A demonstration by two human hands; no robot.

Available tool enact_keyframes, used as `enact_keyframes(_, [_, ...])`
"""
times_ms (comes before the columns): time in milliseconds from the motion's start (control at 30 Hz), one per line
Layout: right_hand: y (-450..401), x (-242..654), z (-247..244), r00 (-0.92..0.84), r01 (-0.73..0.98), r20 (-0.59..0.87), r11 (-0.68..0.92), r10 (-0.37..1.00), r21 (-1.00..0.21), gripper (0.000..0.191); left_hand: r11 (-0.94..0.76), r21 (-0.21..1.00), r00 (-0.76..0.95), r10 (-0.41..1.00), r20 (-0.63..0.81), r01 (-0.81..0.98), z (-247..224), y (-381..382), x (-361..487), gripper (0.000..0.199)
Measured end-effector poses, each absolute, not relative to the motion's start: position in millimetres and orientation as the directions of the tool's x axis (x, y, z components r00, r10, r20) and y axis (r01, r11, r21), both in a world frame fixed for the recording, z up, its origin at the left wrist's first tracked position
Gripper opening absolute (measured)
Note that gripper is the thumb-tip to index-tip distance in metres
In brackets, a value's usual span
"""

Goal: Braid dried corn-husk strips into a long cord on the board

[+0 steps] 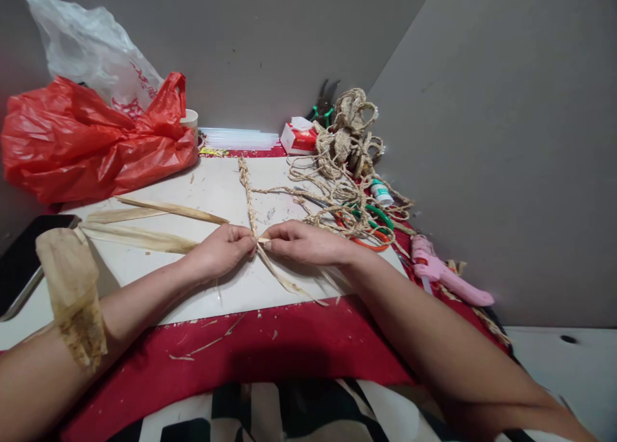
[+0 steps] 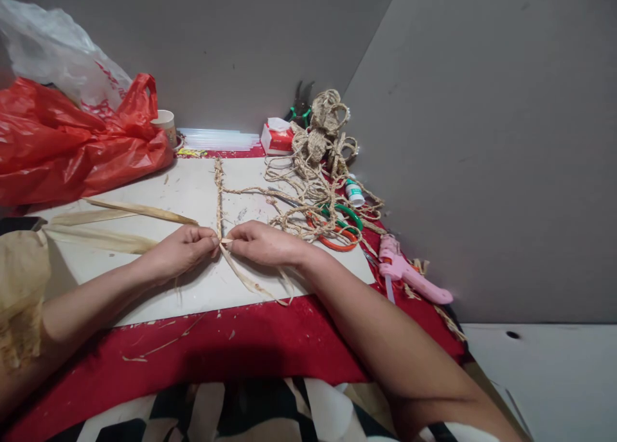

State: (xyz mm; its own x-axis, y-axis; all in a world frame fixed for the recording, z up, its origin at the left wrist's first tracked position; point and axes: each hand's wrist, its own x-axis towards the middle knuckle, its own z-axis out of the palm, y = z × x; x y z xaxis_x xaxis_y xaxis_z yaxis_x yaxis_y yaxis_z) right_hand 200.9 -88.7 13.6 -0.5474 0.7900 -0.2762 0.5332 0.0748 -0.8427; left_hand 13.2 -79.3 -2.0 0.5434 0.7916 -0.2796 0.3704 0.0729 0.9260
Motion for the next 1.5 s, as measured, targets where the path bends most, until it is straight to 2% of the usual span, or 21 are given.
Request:
enact_keyframes(200, [-97, 197, 33, -0.461, 0.685, -0.278, 0.139, 0.843, -0.716, 0.025, -0.034, 0.915, 0.572, 0.79, -0.221, 0.401, -3, -79, 13, 0.026])
enact_keyframes(367, [-114, 179, 27, -0.376, 0.608, -0.3, -0.011, 0.877, -0.794, 0.025, -0.112, 0.92, 0.587, 0.797, -0.142, 0.376, -4, -81, 15, 0.023])
enact_keyframes(433, [-119, 172, 19, -0.348, 0.624, -0.282, -0.004, 0.894, -0.782, 0.027, -0.096, 0.934, 0.586, 0.8, -0.134, 0.344, -4, -83, 15, 0.023])
enact_keyframes(500, [-122, 166, 13, -0.321, 0.705, -0.197, 0.095, 0.926, -0.703, 0.028, -0.063, 0.947, 0.567, 0.813, -0.134, 0.314, -4, -85, 16, 0.024])
enact_keyframes(600, [-126, 162, 9, -0.285, 0.838, -0.077, 0.21, 0.955, -0.504, 0.029, 0.004, 0.965, 0.529, 0.836, -0.147, 0.261, -3, -88, 17, 0.028])
enact_keyframes(733, [-132, 157, 10, -0.275, 0.928, -0.05, 0.251, 0.96, -0.275, 0.033, 0.124, 0.976, 0.499, 0.844, -0.198, 0.177, -2, -91, 19, 0.031])
enact_keyframes(833, [-136, 153, 11, -0.311, 0.938, -0.065, 0.294, 0.948, -0.186, 0.033, 0.22, 0.968, 0.492, 0.834, -0.25, 0.118, -1, -92, 19, 0.029])
enact_keyframes(1000, [-144, 151, 15, -0.453, 0.89, -0.128, 0.439, 0.882, -0.122, 0.033, 0.327, 0.943, 0.518, 0.798, -0.309, 0.058, -2, -93, 18, 0.023])
enact_keyframes(1067, [-150, 150, 19, -0.539, 0.841, -0.15, 0.521, 0.828, -0.145, 0.03, 0.341, 0.938, 0.508, 0.797, -0.327, 0.068, -1, -93, 18, 0.021])
enact_keyframes(1133, [-156, 150, 26, -0.651, 0.757, -0.178, 0.612, 0.738, -0.231, 0.027, 0.356, 0.931, 0.509, 0.789, -0.345, 0.081, -1, -92, 18, 0.021])
enact_keyframes(1233, [-164, 154, 40, -0.819, 0.565, -0.209, 0.689, 0.534, -0.454, 0.027, 0.373, 0.925, 0.543, 0.763, -0.352, 0.076, -2, -91, 18, 0.022])
enact_keyframes(1300, [-166, 159, 50, -0.872, 0.466, -0.188, 0.654, 0.451, -0.596, 0.025, 0.371, 0.925, 0.552, 0.757, -0.349, 0.077, -3, -91, 18, 0.021])
enact_keyframes(1333, [-166, 161, 55, -0.874, 0.446, -0.163, 0.62, 0.458, -0.646, 0.024, 0.368, 0.926, 0.546, 0.761, -0.351, 0.082, -4, -91, 18, 0.021])
enact_keyframes(1400, [-162, 165, 65, -0.817, 0.458, -0.085, 0.552, 0.571, -0.697, 0.027, 0.357, 0.93, 0.529, 0.775, -0.345, 0.084, -4, -93, 17, 0.02])
enact_keyframes(1500, [-149, 162, 80, -0.655, 0.495, 0.088, 0.514, 0.75, -0.701, 0.028, 0.25, 0.967, 0.558, 0.798, -0.23, 0.041, -2, -97, 16, 0.02])
